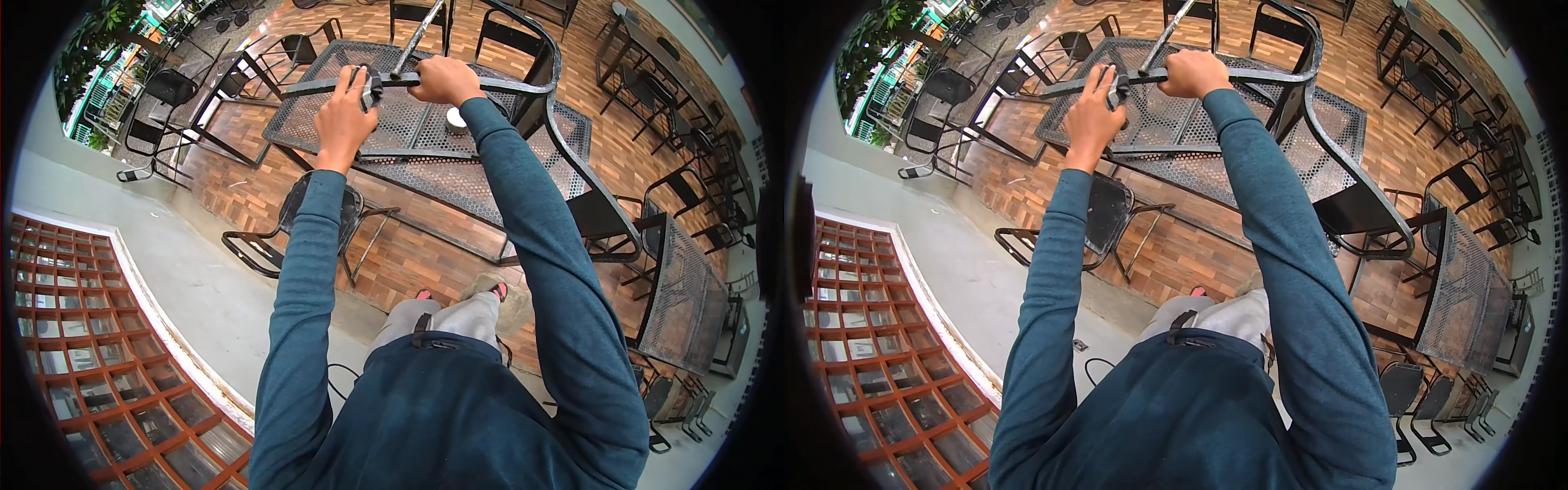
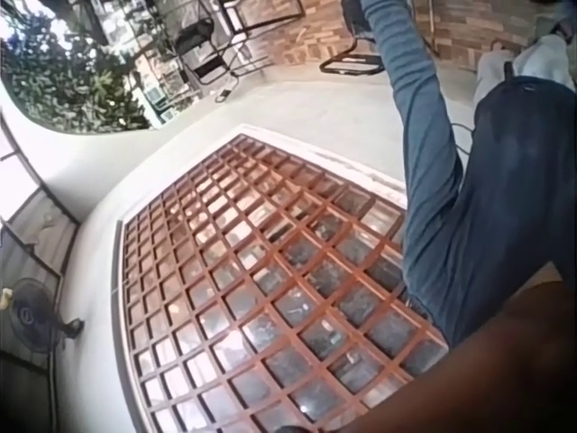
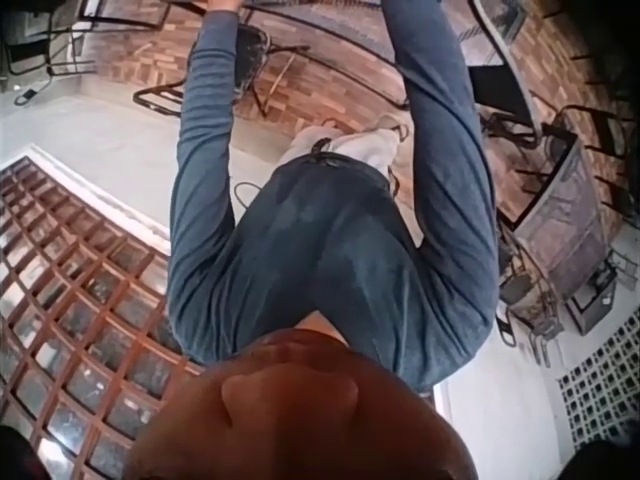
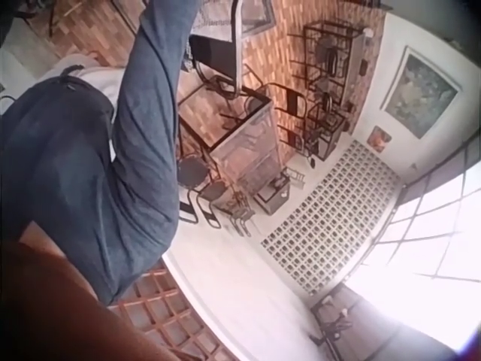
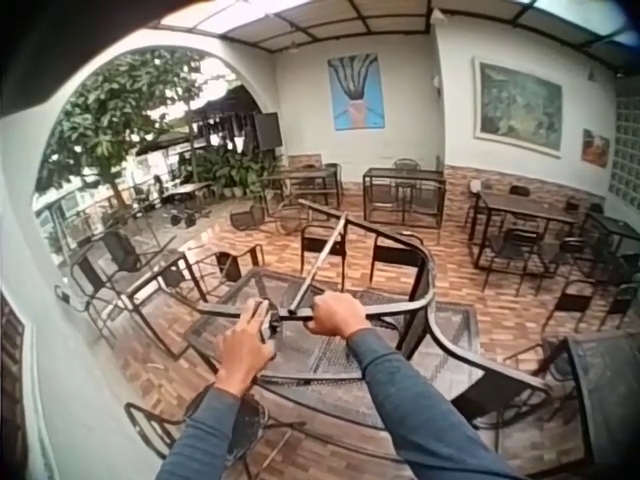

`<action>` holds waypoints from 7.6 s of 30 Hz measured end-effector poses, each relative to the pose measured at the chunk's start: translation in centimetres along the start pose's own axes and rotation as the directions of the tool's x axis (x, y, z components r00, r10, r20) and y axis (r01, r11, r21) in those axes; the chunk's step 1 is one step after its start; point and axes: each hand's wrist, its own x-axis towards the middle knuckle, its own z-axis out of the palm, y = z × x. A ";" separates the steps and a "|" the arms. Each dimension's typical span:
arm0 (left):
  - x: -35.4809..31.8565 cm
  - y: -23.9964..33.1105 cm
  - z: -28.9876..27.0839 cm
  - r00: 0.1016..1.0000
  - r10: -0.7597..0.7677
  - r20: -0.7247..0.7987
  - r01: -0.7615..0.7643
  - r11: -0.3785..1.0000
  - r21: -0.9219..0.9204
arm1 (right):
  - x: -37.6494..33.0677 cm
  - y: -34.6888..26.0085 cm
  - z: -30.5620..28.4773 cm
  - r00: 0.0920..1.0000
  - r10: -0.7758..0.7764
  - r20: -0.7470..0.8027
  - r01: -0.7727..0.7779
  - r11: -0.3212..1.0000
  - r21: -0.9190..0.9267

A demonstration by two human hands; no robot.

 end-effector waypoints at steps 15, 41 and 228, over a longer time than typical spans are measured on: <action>-0.4 -1.1 0.9 0.996 -0.039 -0.079 0.035 0.998 -0.046 | 0.0 -0.5 -0.5 1.000 -0.003 0.014 0.002 1.000 0.003; 0.4 0.1 0.5 0.998 -0.067 -0.020 0.066 0.994 -0.085 | -0.2 -1.2 -0.6 1.000 0.017 0.009 -0.017 1.000 -0.016; 0.6 -1.5 -0.5 0.988 0.151 0.039 -0.155 0.971 0.180 | -3.6 -1.6 -0.7 0.944 -0.062 -0.323 0.049 0.998 -0.050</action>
